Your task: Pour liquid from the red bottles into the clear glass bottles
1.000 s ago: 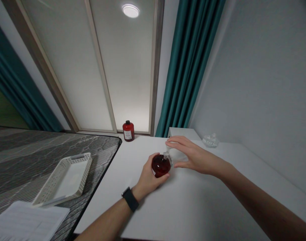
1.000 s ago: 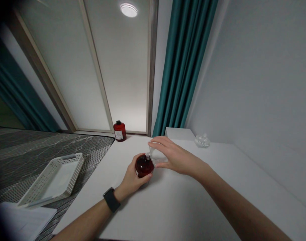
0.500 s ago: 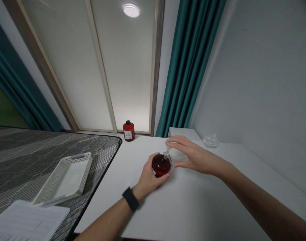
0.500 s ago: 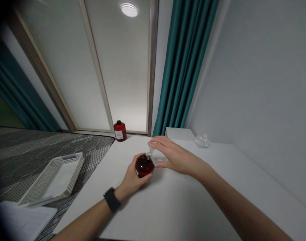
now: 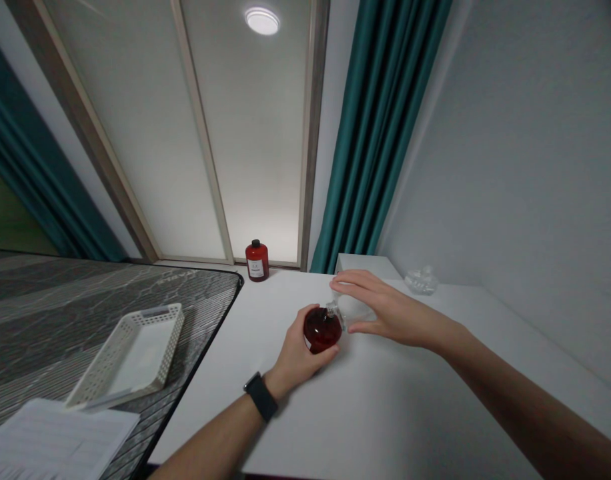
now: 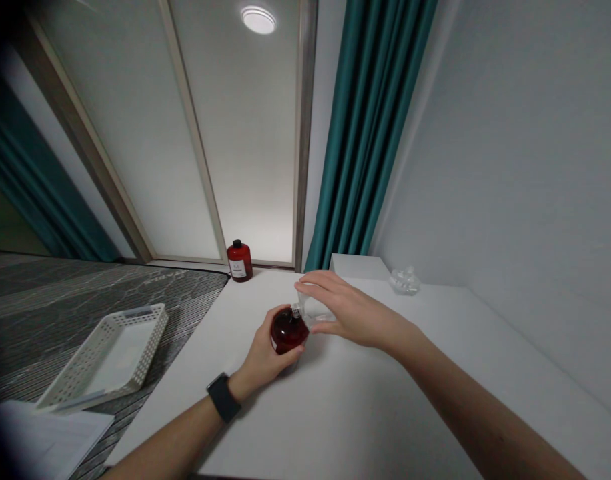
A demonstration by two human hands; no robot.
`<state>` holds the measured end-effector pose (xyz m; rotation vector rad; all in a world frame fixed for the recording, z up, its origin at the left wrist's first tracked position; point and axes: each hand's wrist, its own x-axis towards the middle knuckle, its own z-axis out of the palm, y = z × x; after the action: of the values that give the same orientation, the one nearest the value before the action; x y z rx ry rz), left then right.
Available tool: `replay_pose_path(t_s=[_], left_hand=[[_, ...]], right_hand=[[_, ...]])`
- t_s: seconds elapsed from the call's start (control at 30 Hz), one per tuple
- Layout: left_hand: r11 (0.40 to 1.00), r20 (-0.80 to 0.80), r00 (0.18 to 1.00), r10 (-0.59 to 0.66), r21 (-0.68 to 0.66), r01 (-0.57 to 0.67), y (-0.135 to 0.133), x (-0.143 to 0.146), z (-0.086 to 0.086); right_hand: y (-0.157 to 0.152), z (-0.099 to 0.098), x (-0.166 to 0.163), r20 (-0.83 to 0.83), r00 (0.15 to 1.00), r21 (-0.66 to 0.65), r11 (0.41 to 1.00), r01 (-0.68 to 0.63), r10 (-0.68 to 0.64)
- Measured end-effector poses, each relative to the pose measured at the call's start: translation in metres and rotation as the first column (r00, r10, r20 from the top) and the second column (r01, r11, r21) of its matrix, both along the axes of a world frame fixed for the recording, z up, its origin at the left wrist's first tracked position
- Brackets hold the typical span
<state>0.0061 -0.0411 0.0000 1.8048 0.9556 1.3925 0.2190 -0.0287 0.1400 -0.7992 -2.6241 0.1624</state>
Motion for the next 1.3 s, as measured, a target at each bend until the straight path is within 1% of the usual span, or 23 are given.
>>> replay_pose_path(t_s=[0.4,0.63,1.0,1.3], left_hand=[[1.0,0.004,1.0,-0.004,-0.015,0.004,-0.0001,0.0008,0.0023],[1.0,-0.001,1.0,-0.002,-0.005,0.002,0.0002,0.0,0.0002],[1.0,-0.008,1.0,0.0,0.003,0.001,-0.0008,0.0001,0.0015],[1.0,-0.003,1.0,-0.006,-0.011,0.006,-0.0001,0.0004,0.0013]], right_hand=[[0.0008,-0.0001,0.0001,0.019,1.0,0.014,1.0,-0.003,0.002],[0.0003,0.0008,-0.0005,0.005,1.0,0.016,1.0,-0.009,0.009],[0.0006,-0.0005,0.0003,-0.018,1.0,0.003,1.0,-0.014,0.014],[0.0,0.0003,0.0004,0.034,0.999,0.012,1.0,0.001,-0.002]])
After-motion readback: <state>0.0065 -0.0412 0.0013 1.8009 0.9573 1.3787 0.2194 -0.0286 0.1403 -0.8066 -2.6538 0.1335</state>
